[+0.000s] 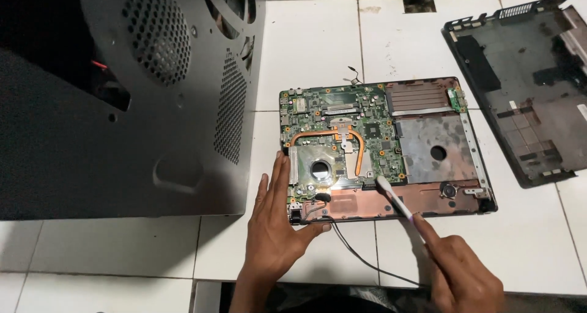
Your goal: Cleaning dust from a laptop motherboard and internal chassis using a toothbrush
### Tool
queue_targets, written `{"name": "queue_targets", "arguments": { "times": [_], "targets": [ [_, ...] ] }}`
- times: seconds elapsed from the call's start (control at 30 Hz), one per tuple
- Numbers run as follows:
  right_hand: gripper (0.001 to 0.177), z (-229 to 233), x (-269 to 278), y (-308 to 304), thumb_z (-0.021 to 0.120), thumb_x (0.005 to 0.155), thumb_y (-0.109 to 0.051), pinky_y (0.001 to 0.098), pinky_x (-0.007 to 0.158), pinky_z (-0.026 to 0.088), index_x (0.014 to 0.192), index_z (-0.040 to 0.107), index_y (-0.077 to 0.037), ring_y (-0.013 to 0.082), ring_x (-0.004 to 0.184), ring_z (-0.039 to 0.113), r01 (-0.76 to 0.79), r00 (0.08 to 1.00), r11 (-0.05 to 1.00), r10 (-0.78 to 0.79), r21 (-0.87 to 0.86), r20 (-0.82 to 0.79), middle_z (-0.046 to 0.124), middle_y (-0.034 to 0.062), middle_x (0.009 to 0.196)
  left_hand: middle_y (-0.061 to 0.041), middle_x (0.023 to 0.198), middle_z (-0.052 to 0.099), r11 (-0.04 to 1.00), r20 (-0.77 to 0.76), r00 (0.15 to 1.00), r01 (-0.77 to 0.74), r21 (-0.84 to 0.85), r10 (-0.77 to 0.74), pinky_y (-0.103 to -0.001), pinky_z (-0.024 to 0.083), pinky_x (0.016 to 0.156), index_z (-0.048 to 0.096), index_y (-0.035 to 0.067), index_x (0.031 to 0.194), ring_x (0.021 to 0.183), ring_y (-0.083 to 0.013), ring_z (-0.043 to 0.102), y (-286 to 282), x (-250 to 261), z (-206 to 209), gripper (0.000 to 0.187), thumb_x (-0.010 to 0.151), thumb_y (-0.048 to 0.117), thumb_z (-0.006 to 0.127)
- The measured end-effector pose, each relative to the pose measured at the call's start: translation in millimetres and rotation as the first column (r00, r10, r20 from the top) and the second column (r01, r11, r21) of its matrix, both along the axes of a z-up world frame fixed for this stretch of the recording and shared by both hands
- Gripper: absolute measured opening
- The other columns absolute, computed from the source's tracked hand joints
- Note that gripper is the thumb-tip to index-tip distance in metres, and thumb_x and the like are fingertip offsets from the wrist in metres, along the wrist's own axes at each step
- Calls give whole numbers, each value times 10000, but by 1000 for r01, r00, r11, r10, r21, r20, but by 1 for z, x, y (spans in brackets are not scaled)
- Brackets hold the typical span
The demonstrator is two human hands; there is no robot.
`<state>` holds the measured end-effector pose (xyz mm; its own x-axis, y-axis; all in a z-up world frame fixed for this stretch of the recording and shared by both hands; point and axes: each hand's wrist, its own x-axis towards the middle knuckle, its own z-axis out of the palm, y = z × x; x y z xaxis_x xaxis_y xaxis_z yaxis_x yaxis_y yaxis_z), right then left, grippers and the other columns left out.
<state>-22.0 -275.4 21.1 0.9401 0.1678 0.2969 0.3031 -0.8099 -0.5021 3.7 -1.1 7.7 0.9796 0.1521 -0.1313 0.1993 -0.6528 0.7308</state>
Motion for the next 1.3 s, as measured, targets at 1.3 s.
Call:
{"name": "queue_targets", "arguments": {
  "times": [1.3],
  "targets": [
    [813,-17,8,-61,543,869,-31,315,574,500,1571,526,-441,164,634,552,103,963,982,-138,-160,-231,603,-59,846,97,1778,152,999,8,999,-36,31,36,-486,205,1265,178,281,1673,1632,-316,129,-1,0,-9,1274,683,461,959]
  ]
}}
